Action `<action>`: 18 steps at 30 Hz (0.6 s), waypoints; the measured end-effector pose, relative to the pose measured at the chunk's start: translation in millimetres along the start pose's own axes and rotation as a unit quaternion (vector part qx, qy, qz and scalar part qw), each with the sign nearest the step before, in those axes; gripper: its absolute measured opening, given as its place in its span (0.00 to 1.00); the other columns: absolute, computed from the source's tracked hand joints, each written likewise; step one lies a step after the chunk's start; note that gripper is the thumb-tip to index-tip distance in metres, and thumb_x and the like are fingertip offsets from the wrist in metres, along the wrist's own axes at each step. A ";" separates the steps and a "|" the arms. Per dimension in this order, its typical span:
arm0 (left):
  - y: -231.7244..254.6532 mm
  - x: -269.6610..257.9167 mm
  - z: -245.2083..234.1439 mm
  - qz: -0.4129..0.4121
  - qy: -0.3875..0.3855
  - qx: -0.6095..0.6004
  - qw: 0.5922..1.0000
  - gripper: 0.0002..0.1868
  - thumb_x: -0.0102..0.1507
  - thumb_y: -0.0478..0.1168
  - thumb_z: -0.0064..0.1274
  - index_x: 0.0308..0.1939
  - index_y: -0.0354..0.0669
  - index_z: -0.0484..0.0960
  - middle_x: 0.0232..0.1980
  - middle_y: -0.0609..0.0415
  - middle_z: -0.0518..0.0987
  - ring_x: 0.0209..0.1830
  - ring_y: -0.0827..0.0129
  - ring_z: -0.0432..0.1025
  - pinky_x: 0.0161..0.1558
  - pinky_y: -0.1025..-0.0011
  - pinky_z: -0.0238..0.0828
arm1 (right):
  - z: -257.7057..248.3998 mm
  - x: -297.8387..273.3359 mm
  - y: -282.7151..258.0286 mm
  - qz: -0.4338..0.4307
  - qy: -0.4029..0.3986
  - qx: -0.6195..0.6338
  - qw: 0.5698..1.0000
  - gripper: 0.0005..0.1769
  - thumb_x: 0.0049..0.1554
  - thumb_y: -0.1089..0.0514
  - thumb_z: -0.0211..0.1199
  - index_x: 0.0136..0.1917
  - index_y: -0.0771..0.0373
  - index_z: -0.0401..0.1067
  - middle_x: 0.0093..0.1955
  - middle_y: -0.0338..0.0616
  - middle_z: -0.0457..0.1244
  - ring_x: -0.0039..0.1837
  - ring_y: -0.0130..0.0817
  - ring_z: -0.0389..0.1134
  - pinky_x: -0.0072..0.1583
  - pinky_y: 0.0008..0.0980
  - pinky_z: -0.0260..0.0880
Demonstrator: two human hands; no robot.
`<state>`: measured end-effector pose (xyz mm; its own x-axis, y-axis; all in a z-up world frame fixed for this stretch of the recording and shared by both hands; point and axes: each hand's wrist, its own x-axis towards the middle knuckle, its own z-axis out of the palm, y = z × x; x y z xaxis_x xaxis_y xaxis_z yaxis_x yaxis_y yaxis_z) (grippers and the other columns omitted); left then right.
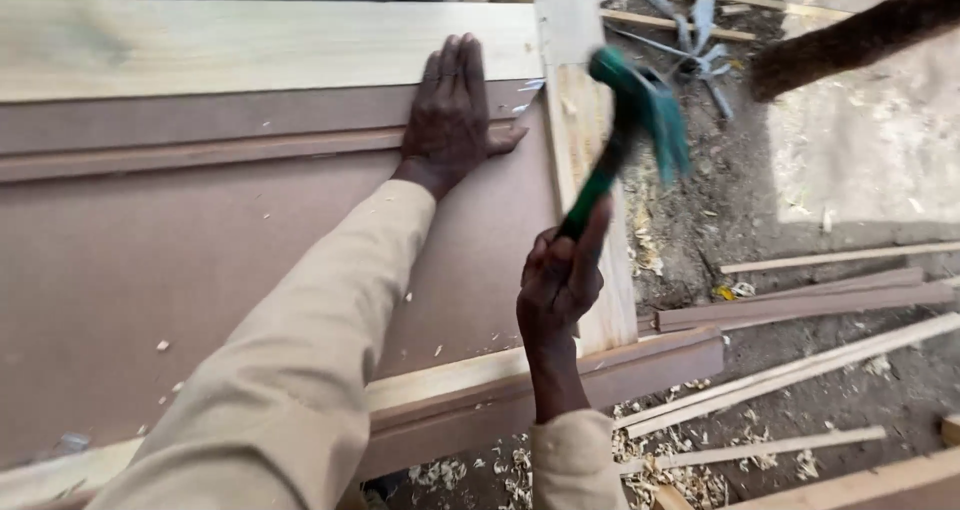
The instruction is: Hammering small nails into a wooden frame to secure a decorative trim piece.
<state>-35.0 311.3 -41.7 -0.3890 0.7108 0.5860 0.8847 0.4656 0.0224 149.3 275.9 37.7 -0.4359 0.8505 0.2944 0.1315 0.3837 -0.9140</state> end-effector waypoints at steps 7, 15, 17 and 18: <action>6.5 10.5 1.6 0.008 0.008 -0.077 0.997 0.58 0.54 0.73 0.57 0.60 0.20 0.54 0.61 0.32 0.64 0.63 0.49 0.59 0.64 0.60 0.53 | -7.7 13.9 -3.3 0.041 -0.035 -0.120 0.991 0.25 0.59 0.52 0.40 0.70 0.46 0.51 0.28 0.36 0.54 0.30 0.25 0.53 0.37 0.25 0.57; 6.9 4.5 1.1 0.000 0.001 -0.092 0.996 0.56 0.56 0.71 0.57 0.61 0.22 0.54 0.62 0.34 0.63 0.64 0.50 0.58 0.64 0.60 0.53 | -9.5 17.0 -2.8 0.087 -0.089 -0.178 0.976 0.23 0.60 0.49 0.38 0.69 0.41 0.53 0.25 0.38 0.53 0.27 0.28 0.52 0.34 0.28 0.53; 0.5 -2.1 -5.7 0.003 0.003 -0.022 1.000 0.57 0.54 0.74 0.55 0.59 0.21 0.57 0.61 0.34 0.64 0.63 0.52 0.60 0.63 0.62 0.55 | -9.3 -2.7 -1.8 -0.044 0.018 -0.033 0.998 0.26 0.61 0.66 0.45 0.71 0.57 0.48 0.29 0.35 0.48 0.32 0.24 0.46 0.36 0.23 0.53; -1.0 -1.7 -2.3 -0.003 -0.005 -0.010 1.000 0.57 0.54 0.74 0.55 0.59 0.21 0.57 0.61 0.34 0.64 0.63 0.52 0.60 0.63 0.62 0.55 | -4.9 3.7 4.3 -0.039 0.007 -0.023 0.999 0.26 0.61 0.66 0.45 0.71 0.57 0.48 0.29 0.35 0.48 0.32 0.24 0.46 0.36 0.23 0.53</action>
<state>-34.6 308.5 -40.9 -0.3960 0.7135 0.5780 0.8875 0.4589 0.0415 152.7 282.4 36.3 -0.4334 0.8226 0.3681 0.1385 0.4644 -0.8747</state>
